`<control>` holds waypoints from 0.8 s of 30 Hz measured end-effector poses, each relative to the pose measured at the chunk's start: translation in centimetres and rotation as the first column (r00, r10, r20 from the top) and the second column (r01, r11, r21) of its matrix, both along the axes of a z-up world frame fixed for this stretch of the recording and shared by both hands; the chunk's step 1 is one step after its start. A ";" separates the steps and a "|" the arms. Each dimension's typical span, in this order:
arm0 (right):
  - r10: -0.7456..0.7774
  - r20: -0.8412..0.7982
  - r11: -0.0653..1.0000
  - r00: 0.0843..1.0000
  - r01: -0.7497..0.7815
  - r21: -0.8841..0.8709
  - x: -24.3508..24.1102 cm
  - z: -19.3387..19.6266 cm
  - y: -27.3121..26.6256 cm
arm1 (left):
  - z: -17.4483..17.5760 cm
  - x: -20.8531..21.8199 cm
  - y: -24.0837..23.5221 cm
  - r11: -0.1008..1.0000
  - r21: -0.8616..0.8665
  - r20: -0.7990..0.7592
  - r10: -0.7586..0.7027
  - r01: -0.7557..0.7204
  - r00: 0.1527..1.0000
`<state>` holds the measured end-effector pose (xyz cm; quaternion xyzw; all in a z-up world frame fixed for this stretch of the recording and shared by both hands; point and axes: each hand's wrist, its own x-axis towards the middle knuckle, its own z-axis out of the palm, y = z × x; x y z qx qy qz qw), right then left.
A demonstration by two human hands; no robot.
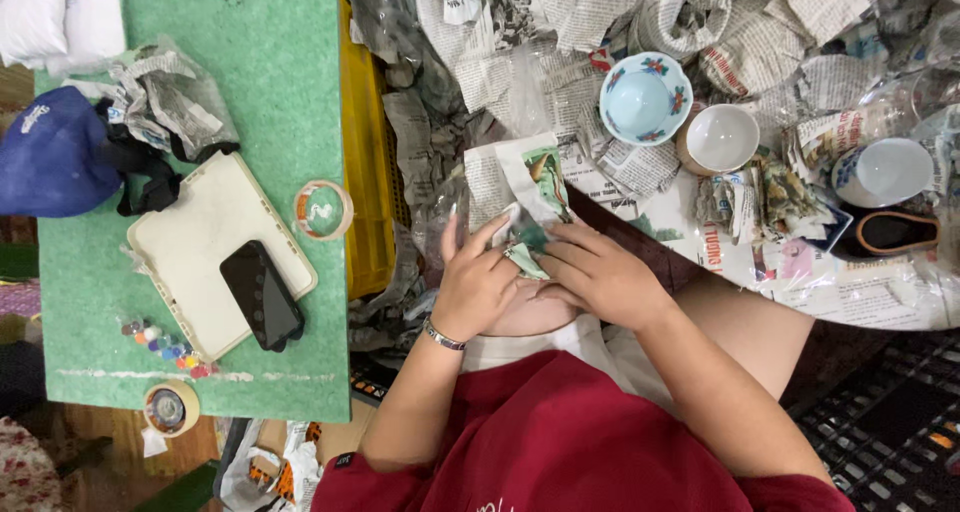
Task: The person wraps small ceramic bowls and cups individually in newspaper. They fold the paper around each item, tuck the edges, and place the wrapped pieces into a pile on the floor.
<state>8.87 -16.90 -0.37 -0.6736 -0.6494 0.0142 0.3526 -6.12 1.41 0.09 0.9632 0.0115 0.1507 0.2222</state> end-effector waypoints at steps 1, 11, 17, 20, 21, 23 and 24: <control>-0.020 0.007 1.000 1.000 0.020 -0.012 -0.3 -0.1 0.0 | -0.1 -0.3 0.1 0.999 -0.036 0.016 -0.008 0.008 1.000; -0.016 -0.097 1.000 0.995 0.017 0.011 0.0 -2.1 -0.9 | -9.3 1.7 6.7 0.609 -0.721 -0.213 0.258 -0.329 0.942; -0.080 -0.409 0.985 0.909 0.135 0.108 -0.7 -2.9 -1.8 | -7.0 3.6 3.9 0.633 -0.774 -0.066 -0.061 -0.013 0.996; 0.012 -0.562 0.976 0.827 0.112 0.186 -0.9 -3.7 -3.0 | -4.7 3.4 1.9 0.555 -0.813 0.071 -0.208 0.178 0.976; 0.053 -0.610 0.972 0.790 0.098 0.212 -0.7 -4.0 -3.7 | -4.1 3.5 1.2 0.510 -0.832 0.123 -0.212 0.218 0.969; 0.111 -0.683 0.970 0.722 0.071 0.232 -0.4 -4.7 -5.0 | -3.4 3.2 -0.2 0.418 -0.858 0.225 -0.213 0.297 0.951; 0.122 -0.710 0.973 0.693 0.058 0.224 -0.2 -5.1 -5.8 | -3.3 3.1 -1.0 0.370 -0.866 0.275 -0.211 0.337 0.938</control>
